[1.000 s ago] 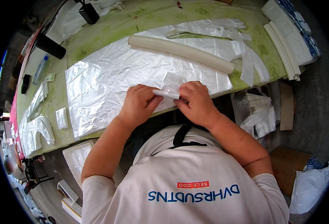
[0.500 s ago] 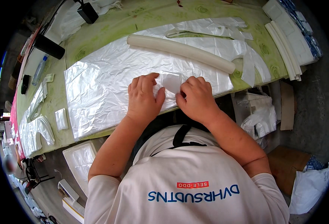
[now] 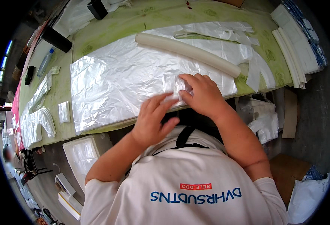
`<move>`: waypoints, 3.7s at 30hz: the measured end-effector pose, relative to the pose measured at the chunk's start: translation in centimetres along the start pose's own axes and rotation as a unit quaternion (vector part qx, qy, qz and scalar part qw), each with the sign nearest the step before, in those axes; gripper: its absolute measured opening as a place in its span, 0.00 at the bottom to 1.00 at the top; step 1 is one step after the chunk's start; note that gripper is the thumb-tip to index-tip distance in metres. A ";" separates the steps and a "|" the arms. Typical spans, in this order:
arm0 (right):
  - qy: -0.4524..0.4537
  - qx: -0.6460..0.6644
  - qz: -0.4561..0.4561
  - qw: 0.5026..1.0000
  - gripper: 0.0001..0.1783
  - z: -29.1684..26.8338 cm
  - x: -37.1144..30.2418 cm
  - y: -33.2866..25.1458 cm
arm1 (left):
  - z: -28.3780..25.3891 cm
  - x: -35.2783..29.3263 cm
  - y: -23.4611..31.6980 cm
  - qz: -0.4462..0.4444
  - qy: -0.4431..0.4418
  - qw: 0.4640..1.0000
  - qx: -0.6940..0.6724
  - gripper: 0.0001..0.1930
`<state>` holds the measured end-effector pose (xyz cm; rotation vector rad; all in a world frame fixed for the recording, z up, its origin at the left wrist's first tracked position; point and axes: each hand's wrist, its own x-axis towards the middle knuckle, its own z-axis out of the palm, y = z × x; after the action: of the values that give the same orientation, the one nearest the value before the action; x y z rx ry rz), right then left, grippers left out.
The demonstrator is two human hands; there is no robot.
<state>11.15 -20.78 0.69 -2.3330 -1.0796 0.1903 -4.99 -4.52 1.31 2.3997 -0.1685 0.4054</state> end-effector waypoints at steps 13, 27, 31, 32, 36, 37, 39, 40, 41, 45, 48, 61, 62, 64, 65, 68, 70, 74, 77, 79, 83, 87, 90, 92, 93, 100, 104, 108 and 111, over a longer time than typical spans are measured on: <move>0.003 0.177 -0.085 0.980 0.22 1.2 -4.8 -4.1 | 4.1 -3.8 1.6 -0.478 0.060 0.581 -0.656 0.19; -0.046 0.521 0.056 0.851 0.20 4.1 -3.5 -8.6 | 2.0 -8.7 0.8 -0.261 0.232 0.798 -0.492 0.25; -0.159 0.580 0.132 0.788 0.24 3.6 -1.9 -9.8 | 0.5 -9.4 0.5 -0.158 0.269 0.905 -0.291 0.27; -0.176 0.587 0.152 0.776 0.24 3.7 -1.5 -9.7 | 0.1 -9.9 0.0 -0.145 0.251 0.923 -0.252 0.29; -0.117 0.587 0.084 0.797 0.23 4.1 -0.3 -10.6 | 0.0 -10.3 -0.8 -0.153 0.309 0.825 -0.448 0.25; -0.115 0.588 0.086 0.796 0.23 4.1 -0.3 -10.7 | -0.1 -10.3 -0.8 -0.156 0.306 0.823 -0.452 0.24; -0.113 0.594 0.087 0.792 0.23 4.2 -0.2 -10.8 | -0.4 -10.5 -0.9 -0.163 0.302 0.823 -0.453 0.22; -0.096 0.596 0.096 0.791 0.23 4.4 -0.2 -10.9 | -0.7 -10.5 -0.9 -0.176 0.293 0.827 -0.446 0.20; -0.080 0.598 0.104 0.791 0.23 4.5 -0.3 -10.9 | -0.9 -10.4 -0.9 -0.189 0.285 0.831 -0.440 0.19; -0.101 0.570 0.106 0.808 0.22 4.9 -0.1 -11.2 | -1.4 -10.4 -1.3 -0.227 0.266 0.816 -0.461 0.16; -0.053 0.585 0.029 0.809 0.21 5.2 -0.4 -10.9 | -1.5 -10.6 -1.2 -0.275 0.241 0.796 -0.483 0.17; -0.028 0.586 0.092 0.804 0.12 4.8 -1.1 -7.7 | -24.7 -15.6 -15.6 -0.472 0.413 0.770 -0.122 0.17; -0.038 0.584 0.095 0.805 0.12 4.6 -1.0 -7.8 | -25.4 -16.1 -16.9 -0.506 0.392 0.762 -0.094 0.17; -0.024 0.568 0.092 0.818 0.11 4.3 -1.2 -7.6 | -25.1 -17.2 -19.1 -0.511 0.345 0.787 0.032 0.18; -0.018 0.554 0.093 0.827 0.11 4.1 -1.4 -7.3 | -24.6 -17.7 -19.9 -0.474 0.322 0.809 0.134 0.18; 0.054 0.468 0.035 0.881 0.12 3.5 -1.8 -5.1 | -23.9 -17.8 -20.7 -0.442 0.308 0.795 0.277 0.17; 0.130 0.338 -0.042 0.931 0.14 2.1 -1.7 -2.9 | -22.8 -16.8 -20.0 -0.420 0.333 0.777 0.330 0.16; 0.249 -0.161 -0.110 0.949 0.23 -3.5 0.8 0.8 | -20.0 -15.7 -17.0 -0.258 0.392 0.851 0.237 0.12; 0.171 -0.213 -0.014 0.962 0.26 -5.8 1.4 6.0 | -16.4 -12.9 -13.7 -0.265 0.365 0.892 0.014 0.10; 0.065 -0.118 0.064 0.989 0.26 -7.0 1.3 6.7 | -13.7 -10.7 -12.3 -0.251 0.302 0.917 -0.073 0.12; -0.005 -0.059 0.103 0.993 0.28 -7.1 -2.1 2.7 | -7.6 -3.9 -7.3 -0.194 0.192 0.951 -0.147 0.14; -0.051 0.219 0.172 0.959 0.36 -3.0 -6.7 -0.2 | -2.6 4.2 -2.6 -0.072 0.065 0.985 -0.142 0.22; -0.038 0.338 0.183 0.922 0.39 -1.2 -7.2 -2.4 | 1.1 8.2 -2.0 0.003 -0.024 0.997 -0.072 0.27; -0.025 0.395 0.175 0.902 0.40 -0.1 -7.3 -2.1 | 2.4 8.7 -1.8 -0.003 -0.060 0.998 -0.008 0.27; -0.032 0.401 0.169 0.900 0.40 -0.2 -7.5 -1.7 | 2.8 8.8 -1.8 0.002 -0.057 0.998 0.002 0.27; -0.047 0.449 0.151 0.879 0.42 -0.2 -8.5 -0.2 | 2.9 8.5 -1.0 0.008 -0.062 0.997 0.055 0.28; -0.014 0.461 0.155 0.874 0.37 -0.1 -9.5 0.4 | 2.2 10.5 0.8 0.023 0.011 0.998 0.055 0.22; 0.021 0.469 0.191 0.862 0.29 -0.3 -10.8 1.8 | 3.3 14.1 3.2 0.032 -0.077 0.996 0.008 0.20; 0.028 0.459 0.191 0.867 0.25 -0.3 -11.6 2.3 | 5.5 16.4 3.6 -0.003 -0.184 0.982 0.043 0.18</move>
<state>5.09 -30.69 -1.43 -1.6089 -0.3239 0.6278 11.01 -11.10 5.03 2.5417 -0.3127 -0.0397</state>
